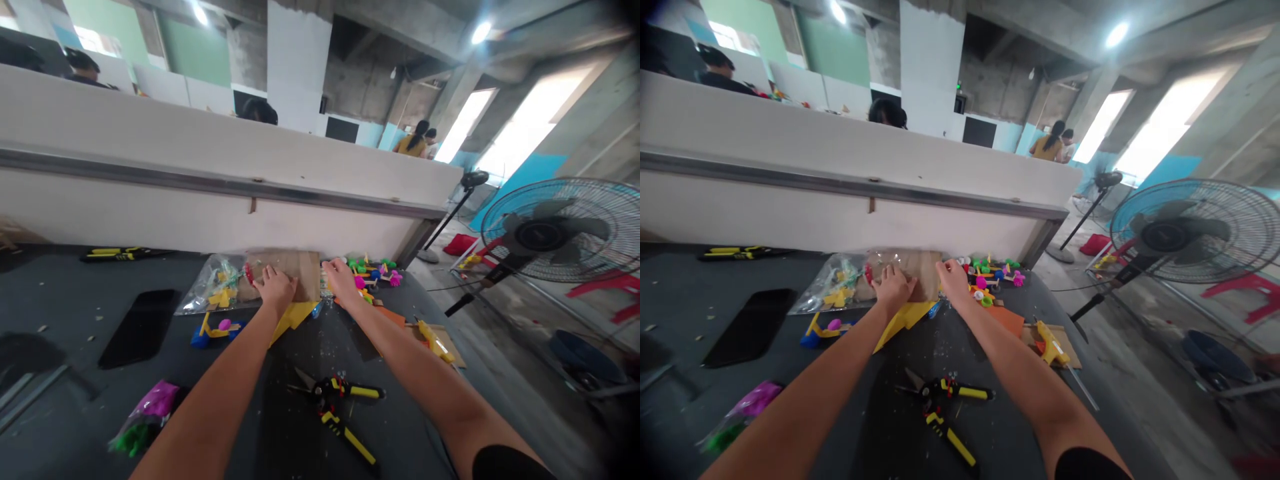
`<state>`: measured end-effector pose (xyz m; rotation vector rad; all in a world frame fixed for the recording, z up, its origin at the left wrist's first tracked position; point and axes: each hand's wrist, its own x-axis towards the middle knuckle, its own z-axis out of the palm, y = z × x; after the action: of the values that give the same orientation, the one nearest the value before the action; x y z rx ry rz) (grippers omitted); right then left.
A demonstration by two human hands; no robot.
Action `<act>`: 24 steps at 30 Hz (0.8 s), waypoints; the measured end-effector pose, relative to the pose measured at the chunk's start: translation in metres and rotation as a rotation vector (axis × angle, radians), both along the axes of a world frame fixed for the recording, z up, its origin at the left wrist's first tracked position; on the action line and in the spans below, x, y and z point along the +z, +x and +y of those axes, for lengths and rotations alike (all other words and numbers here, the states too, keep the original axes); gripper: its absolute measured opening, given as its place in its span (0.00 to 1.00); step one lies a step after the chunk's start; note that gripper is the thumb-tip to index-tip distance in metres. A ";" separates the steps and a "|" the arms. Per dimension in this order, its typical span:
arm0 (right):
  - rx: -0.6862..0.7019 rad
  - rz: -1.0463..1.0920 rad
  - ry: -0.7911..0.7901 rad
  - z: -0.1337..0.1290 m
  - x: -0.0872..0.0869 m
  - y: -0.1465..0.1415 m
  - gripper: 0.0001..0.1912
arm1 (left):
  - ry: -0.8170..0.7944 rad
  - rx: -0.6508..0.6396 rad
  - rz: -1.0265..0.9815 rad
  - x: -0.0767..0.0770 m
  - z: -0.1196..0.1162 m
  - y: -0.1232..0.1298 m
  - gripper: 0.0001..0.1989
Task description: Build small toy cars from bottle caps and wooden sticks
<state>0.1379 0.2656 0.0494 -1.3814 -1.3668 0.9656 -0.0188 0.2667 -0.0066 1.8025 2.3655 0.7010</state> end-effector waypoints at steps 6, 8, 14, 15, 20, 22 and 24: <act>0.065 0.110 -0.088 0.022 -0.006 -0.029 0.11 | 0.094 -0.024 0.017 0.007 -0.008 -0.012 0.21; 0.126 0.139 -0.147 0.030 -0.006 -0.042 0.11 | 0.132 -0.024 0.026 0.015 -0.011 -0.010 0.23; 0.380 0.198 -0.280 0.053 0.006 -0.073 0.07 | 0.279 -0.087 -0.004 0.040 -0.024 0.000 0.23; 0.408 0.209 -0.296 0.057 0.008 -0.077 0.06 | 0.285 -0.105 -0.020 0.044 -0.026 0.000 0.23; 0.421 0.316 -0.352 0.071 0.011 -0.097 0.07 | 0.331 -0.168 -0.084 0.055 -0.032 -0.001 0.23; 0.380 0.382 -0.344 0.072 0.010 -0.106 0.12 | 0.368 -0.180 -0.118 0.057 -0.033 -0.001 0.22; 0.312 0.463 -0.299 0.071 0.009 -0.111 0.16 | 0.401 -0.183 -0.145 0.058 -0.032 -0.002 0.22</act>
<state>0.0264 0.3368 0.0588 -1.0704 -1.1284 1.6377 -0.0212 0.2348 0.0512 1.9958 2.0425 1.3029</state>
